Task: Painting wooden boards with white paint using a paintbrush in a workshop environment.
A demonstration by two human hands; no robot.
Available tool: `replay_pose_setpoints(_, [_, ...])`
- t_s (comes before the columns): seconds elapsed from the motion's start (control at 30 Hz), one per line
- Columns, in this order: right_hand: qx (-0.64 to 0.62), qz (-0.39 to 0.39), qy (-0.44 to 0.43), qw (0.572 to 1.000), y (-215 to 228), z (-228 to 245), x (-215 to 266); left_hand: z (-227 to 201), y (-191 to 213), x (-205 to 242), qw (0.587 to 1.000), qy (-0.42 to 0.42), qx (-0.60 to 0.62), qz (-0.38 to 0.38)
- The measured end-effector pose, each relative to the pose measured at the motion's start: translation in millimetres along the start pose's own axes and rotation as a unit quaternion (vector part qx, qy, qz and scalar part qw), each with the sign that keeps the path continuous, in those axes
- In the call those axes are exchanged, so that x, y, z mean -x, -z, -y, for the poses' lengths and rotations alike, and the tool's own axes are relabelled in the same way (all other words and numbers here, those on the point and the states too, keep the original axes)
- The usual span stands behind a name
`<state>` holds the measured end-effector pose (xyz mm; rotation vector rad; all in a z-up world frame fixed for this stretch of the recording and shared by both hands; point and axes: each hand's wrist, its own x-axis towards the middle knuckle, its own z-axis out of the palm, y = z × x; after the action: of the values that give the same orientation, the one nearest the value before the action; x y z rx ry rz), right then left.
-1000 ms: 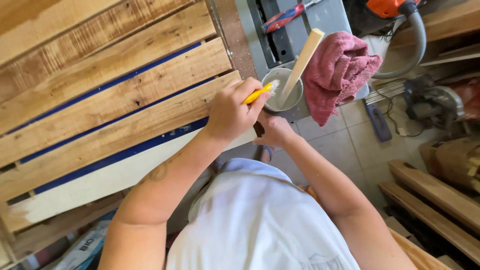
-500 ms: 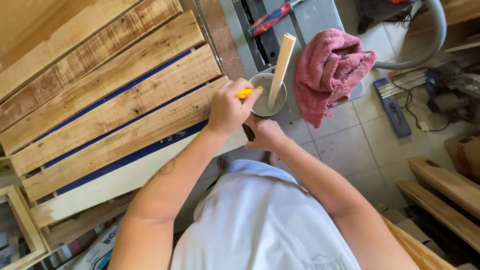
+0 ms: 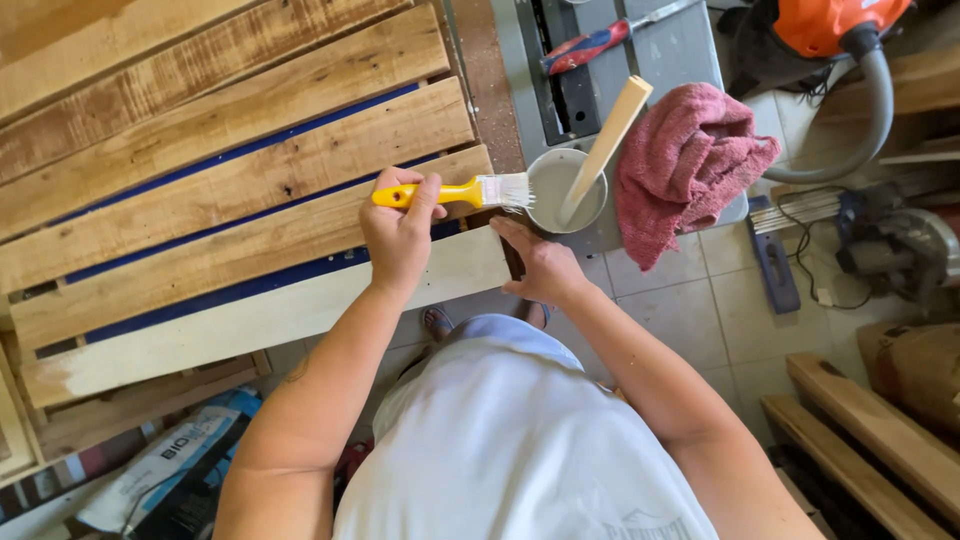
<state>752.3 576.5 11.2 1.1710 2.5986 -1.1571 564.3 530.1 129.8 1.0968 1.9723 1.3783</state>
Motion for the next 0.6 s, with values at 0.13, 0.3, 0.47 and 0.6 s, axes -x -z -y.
replay_pose_setpoints(0.13, [0.031, 0.019, -0.017, 0.999, -12, -15, 3, 35, -17, 3, 0.996, 0.036, 0.082, -0.010])
replay_pose_setpoints(0.3, [-0.007, -0.050, 0.050, 0.997, -15, -19, -5, 89, -11, -2, 0.947, 0.165, 0.260, -0.092])
replay_pose_setpoints(0.47, [0.030, -0.039, 0.073, 0.996, -23, -71, -23, 130, 106, 18, 0.911, 0.137, 0.350, -0.168])
replay_pose_setpoints(0.6, [0.009, -0.081, 0.097, 0.992, -23, -96, -28, 209, 244, 49, 0.876, 0.110, 0.328, -0.337])
